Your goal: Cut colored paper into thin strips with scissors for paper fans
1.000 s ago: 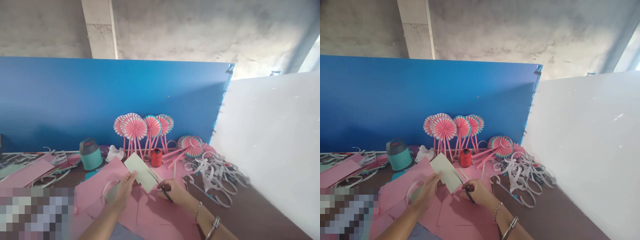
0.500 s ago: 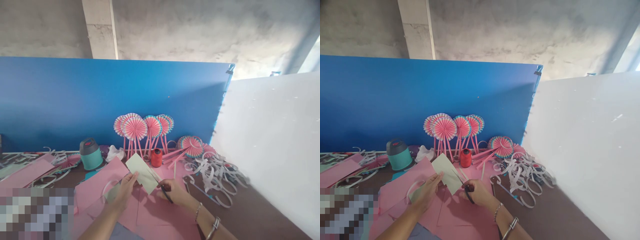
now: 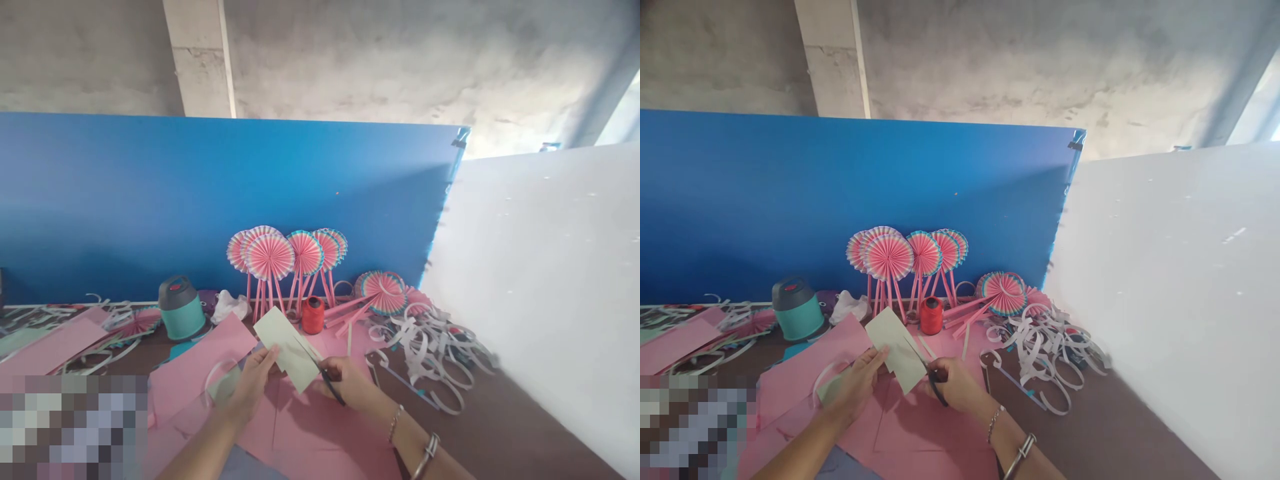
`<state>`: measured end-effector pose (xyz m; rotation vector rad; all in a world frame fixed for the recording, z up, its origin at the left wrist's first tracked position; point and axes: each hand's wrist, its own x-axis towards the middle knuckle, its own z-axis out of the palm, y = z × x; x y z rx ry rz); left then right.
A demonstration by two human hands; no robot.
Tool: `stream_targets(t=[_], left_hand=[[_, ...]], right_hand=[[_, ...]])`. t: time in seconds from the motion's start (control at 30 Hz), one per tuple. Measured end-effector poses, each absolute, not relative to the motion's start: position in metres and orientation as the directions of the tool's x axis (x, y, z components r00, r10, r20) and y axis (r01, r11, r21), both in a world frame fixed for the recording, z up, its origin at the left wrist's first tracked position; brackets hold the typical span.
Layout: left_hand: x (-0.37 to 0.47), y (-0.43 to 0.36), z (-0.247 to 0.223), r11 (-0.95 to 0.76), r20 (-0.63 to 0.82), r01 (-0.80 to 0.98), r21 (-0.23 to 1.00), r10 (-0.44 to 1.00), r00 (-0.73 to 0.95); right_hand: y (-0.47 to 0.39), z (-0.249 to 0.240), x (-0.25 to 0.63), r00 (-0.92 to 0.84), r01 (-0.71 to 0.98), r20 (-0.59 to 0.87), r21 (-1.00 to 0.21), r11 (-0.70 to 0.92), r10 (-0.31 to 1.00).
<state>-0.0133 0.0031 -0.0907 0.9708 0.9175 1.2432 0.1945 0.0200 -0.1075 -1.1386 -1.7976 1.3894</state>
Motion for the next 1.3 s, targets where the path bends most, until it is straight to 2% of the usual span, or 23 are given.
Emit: stream_targets(t=[0.3,0.77,1.3], left_hand=[[-0.014,0.005,-0.095,0.053,-0.023,-0.324,0.945,0.995,0.095],[-0.015,0.005,-0.096,0.052,-0.012,-0.349,0.936,0.993,0.115],[-0.016,0.007,-0.099,0.072,-0.036,-0.325,0.943,0.993,0.116]], right_hand=[[0.016,-0.098,0.191,-0.435,0.262,-0.075,-0.964,0.047,0.897],[0.016,-0.1,0.191,-0.459,0.254,-0.019,-0.961,0.111,0.888],[0.016,-0.103,0.192,-0.425,0.25,-0.088,-0.968,0.023,0.901]])
